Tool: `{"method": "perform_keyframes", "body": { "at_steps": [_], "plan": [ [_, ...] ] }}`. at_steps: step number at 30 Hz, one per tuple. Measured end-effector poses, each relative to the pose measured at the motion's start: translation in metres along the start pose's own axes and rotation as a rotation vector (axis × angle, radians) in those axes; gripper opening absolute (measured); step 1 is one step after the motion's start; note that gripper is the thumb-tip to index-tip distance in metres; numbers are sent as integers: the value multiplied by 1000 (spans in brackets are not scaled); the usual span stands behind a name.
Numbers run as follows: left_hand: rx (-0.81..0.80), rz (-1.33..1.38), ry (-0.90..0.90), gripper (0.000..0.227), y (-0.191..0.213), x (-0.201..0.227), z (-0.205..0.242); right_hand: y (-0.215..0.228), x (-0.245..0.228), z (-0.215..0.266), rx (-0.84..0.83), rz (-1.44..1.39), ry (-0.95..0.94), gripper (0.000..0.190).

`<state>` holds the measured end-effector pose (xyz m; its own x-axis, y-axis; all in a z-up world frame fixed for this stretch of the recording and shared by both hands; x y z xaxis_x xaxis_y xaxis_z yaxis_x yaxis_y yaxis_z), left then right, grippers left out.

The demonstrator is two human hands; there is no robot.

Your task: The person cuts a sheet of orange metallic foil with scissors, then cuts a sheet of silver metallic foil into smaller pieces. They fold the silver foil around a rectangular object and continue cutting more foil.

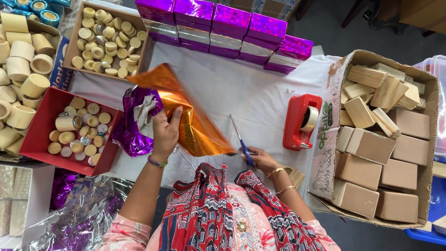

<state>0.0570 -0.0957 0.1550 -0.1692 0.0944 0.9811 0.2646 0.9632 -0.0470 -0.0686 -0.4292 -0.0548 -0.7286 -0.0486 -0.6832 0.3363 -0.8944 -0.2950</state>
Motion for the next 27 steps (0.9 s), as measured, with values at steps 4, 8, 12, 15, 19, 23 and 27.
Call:
{"method": "perform_keyframes", "body": {
  "at_steps": [4, 8, 12, 15, 19, 23, 27],
  "plan": [
    [120, 69, 88, 30, 11, -66, 3, 0, 12, -5, 79, -29, -36, 39],
    [185, 294, 219, 26, 22, -135, 24, -5, 12, 3, 190, -300, 141, 37],
    [261, 311, 388, 37, 29, -206, 58, -23, 9, 30, 97, -432, 184, 53],
    [251, 130, 459, 30, 44, -258, 76, -45, 10, 45, -55, -494, 249, 64],
    [227, 168, 414, 29, 44, -243, 65, -82, 18, 63, -208, -482, 358, 74],
    [217, 241, 453, 26, 53, -266, 70, -113, 40, 69, -322, -550, 292, 83],
    [224, 255, 465, 27, 60, -277, 67, -123, 63, 56, -335, -549, 338, 85]
  ]
}}
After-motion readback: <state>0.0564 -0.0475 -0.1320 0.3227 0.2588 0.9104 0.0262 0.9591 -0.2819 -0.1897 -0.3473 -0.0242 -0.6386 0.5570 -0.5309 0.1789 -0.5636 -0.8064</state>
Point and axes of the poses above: each hand's wrist, its own z-axis away from the middle knuckle, its own y-axis out of the back of the hand, x = y × z, the point moved 4 cm from there along -z, towards the middle knuckle, and after that the axes turned 13 degrees about -x, right-handed, at the moved point
